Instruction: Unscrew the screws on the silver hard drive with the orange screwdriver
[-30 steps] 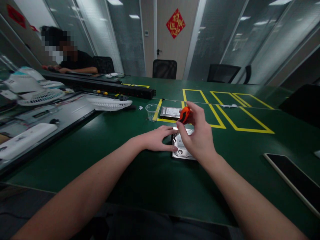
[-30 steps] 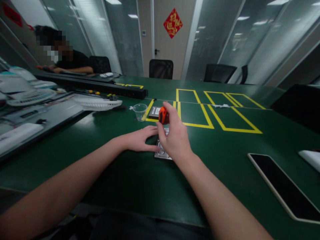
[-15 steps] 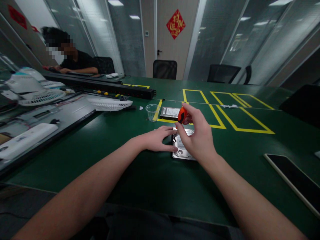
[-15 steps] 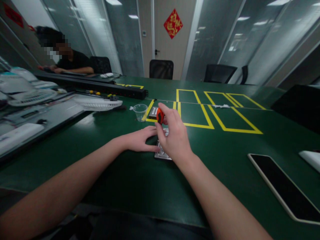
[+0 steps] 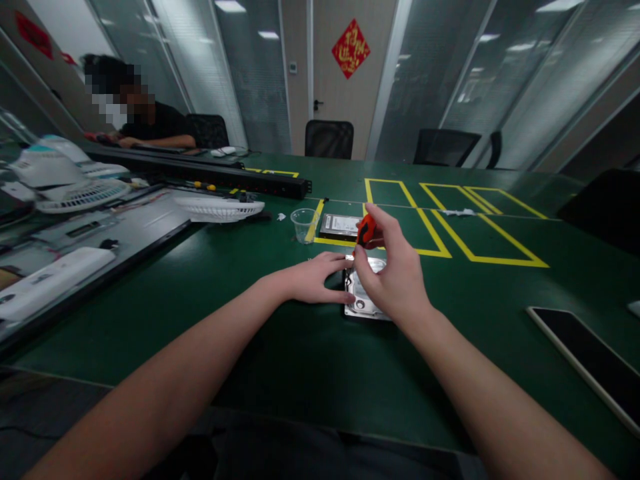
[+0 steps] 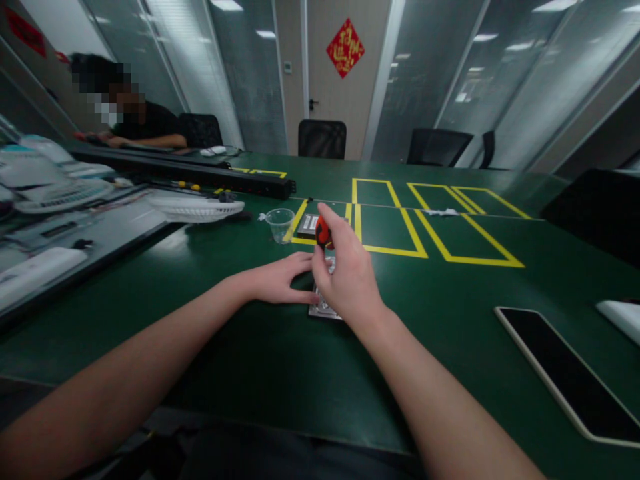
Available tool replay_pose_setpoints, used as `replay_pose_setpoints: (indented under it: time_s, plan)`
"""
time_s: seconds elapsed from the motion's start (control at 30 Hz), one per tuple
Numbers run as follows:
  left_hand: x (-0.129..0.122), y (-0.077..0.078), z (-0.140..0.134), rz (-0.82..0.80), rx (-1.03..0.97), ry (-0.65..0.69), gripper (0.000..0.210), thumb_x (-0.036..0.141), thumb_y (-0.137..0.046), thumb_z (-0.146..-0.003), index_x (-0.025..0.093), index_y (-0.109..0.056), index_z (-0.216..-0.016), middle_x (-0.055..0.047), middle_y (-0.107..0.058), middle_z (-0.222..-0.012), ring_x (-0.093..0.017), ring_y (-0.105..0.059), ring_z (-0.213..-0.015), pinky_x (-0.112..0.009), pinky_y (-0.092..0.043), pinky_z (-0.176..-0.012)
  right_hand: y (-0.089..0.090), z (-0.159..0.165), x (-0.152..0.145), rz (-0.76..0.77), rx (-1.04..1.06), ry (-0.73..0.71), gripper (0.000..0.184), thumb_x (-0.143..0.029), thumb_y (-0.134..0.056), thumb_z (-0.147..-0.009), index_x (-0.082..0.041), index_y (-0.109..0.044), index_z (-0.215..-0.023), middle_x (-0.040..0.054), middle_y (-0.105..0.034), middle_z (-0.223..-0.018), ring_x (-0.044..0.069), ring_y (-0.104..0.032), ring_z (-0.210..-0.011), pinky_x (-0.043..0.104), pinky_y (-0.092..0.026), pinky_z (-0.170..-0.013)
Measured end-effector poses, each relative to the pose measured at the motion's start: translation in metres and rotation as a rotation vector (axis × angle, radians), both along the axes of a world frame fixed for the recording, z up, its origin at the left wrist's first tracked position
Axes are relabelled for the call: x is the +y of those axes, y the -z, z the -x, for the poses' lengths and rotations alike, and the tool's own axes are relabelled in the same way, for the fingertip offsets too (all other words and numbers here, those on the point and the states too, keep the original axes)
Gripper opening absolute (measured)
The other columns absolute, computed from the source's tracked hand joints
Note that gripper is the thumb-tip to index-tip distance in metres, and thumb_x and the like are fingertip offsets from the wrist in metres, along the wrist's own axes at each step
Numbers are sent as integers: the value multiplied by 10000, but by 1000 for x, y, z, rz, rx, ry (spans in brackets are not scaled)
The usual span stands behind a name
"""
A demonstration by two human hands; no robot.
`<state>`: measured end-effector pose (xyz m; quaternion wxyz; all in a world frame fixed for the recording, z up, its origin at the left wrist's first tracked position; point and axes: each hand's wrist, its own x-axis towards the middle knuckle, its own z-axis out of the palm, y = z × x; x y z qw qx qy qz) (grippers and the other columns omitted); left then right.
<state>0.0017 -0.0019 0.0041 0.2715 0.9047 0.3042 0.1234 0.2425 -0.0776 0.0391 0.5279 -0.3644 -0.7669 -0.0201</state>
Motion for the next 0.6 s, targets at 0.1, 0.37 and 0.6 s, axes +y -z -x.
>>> replay_pose_setpoints:
  time_s: [0.1,0.37,0.6]
  plan:
    - [0,0,-1,5,-2,-6,1037,858,-948,-1085,315,-651,-1917,-202,-560,-2048,-513,-503,-1937,-731,-417,-1608,0,0,0,-14,-8,-1,777,-144,-663,-1144,-343,-572,-1890,146,-858,-1650,352,-915,-1259,593,-825,-1129]
    - [-1,-1,-1,-19,-14,12,1017,832,-932,-1117,340,-621,-1951,-184,-577,-2047,-511,-532,-1918,-732,-444,-1588,-4,1,-1,-77,-6,-23,644,-181,-727,-1159,-307,-677,-1788,142,-871,-1526,346,-878,-1272,564,-803,-1126]
    - [-2,-1,-3,-21,-20,15,966,798,-943,-1115,278,-681,-1885,-229,-575,-2037,-528,-549,-1901,-741,-446,-1582,-5,1,-2,-72,-10,24,620,-150,-744,-1145,-322,-735,-1740,95,-824,-1403,270,-818,-1090,464,-784,-989]
